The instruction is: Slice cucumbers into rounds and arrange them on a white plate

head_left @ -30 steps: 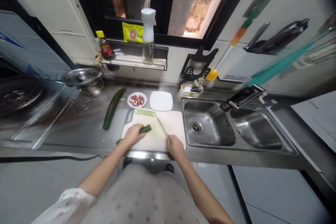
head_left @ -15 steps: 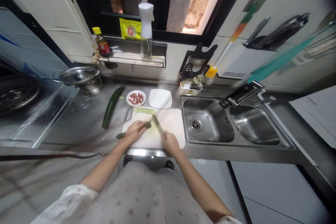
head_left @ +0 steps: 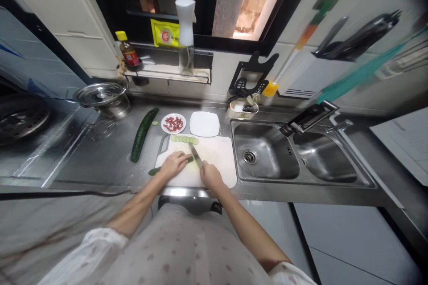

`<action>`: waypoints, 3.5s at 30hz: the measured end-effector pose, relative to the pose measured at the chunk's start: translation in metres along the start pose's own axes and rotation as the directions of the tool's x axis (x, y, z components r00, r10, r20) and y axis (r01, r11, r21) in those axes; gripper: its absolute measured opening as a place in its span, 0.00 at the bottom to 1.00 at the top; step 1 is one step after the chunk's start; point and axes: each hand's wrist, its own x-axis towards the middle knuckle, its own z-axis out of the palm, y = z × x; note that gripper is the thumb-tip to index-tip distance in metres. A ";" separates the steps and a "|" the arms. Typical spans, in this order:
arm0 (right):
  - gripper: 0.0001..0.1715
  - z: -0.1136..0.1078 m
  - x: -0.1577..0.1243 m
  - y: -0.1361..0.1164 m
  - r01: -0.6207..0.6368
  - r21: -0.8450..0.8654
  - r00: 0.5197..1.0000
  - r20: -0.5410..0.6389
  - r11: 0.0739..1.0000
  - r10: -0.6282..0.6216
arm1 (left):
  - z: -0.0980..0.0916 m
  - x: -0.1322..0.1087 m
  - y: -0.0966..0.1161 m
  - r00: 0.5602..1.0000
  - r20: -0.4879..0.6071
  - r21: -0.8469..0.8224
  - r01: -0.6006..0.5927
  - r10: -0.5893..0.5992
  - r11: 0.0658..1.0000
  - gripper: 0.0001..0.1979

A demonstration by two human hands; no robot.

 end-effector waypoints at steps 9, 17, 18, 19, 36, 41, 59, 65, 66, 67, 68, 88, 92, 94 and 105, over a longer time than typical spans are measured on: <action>0.17 0.003 0.001 -0.004 0.000 0.001 1.000 0.014 1.000 0.000 | 0.001 0.001 0.001 1.000 0.000 -0.018 -0.001 0.001 1.000 0.18; 0.18 0.003 0.000 -0.005 0.006 -0.005 0.999 0.050 1.000 -0.006 | -0.001 0.001 0.004 1.000 0.009 -0.025 0.019 -0.019 0.999 0.18; 0.18 0.003 -0.001 -0.005 0.003 -0.007 0.998 0.059 1.000 -0.002 | -0.001 0.001 0.004 1.000 0.013 -0.029 0.023 -0.023 0.999 0.18; 0.18 0.002 -0.002 -0.005 -0.001 -0.010 0.997 0.071 1.000 0.001 | -0.001 0.001 0.004 1.000 0.014 -0.033 0.027 -0.026 0.999 0.18; 0.17 0.000 -0.012 -0.004 -0.023 -0.037 0.990 0.136 0.999 0.028 | 0.000 0.002 0.003 0.999 0.031 -0.046 0.039 -0.037 0.998 0.18; 0.18 0.002 0.001 -0.009 -0.001 -0.019 0.995 0.096 1.000 0.003 | -0.002 0.002 0.005 0.999 0.038 -0.049 0.039 -0.038 0.998 0.18; 0.19 0.008 0.010 -0.007 0.031 0.000 0.997 0.067 1.000 -0.031 | -0.002 0.003 0.004 0.998 0.044 -0.082 0.050 -0.046 0.995 0.18; 0.19 0.005 0.016 -0.011 0.032 0.011 0.997 0.076 0.999 -0.033 | -0.004 0.003 0.004 0.998 0.054 -0.095 0.051 -0.046 0.994 0.18; 0.20 0.005 0.018 -0.013 0.035 0.018 0.997 0.072 0.999 -0.037 | -0.004 0.003 0.004 0.997 0.054 -0.094 0.051 -0.046 0.994 0.18; 0.20 0.005 0.021 -0.014 0.037 0.026 0.997 0.068 0.999 -0.039 | -0.004 0.003 0.005 0.997 0.054 -0.091 0.052 -0.047 0.995 0.18; 0.21 0.005 0.023 -0.015 0.037 0.033 0.997 0.063 0.999 -0.039 | -0.005 0.003 0.005 0.997 0.055 -0.087 0.053 -0.048 0.995 0.18; 0.20 0.006 0.021 -0.011 0.045 0.024 0.996 0.082 0.999 -0.047 | -0.006 0.003 0.007 0.998 0.039 -0.112 0.043 -0.039 0.993 0.18; 0.21 0.007 0.029 -0.014 0.044 0.038 0.997 0.062 0.998 -0.047 | -0.007 0.003 0.007 0.998 0.043 -0.113 0.041 -0.036 0.993 0.18; 0.22 0.008 0.033 -0.015 0.047 0.041 0.998 0.049 0.998 -0.049 | -0.008 0.003 0.008 0.998 0.042 -0.116 0.040 -0.035 0.992 0.18; 0.21 0.014 0.038 -0.015 0.057 0.040 0.997 0.039 0.998 -0.059 | -0.006 0.003 0.005 0.999 0.037 -0.084 0.031 -0.028 0.996 0.17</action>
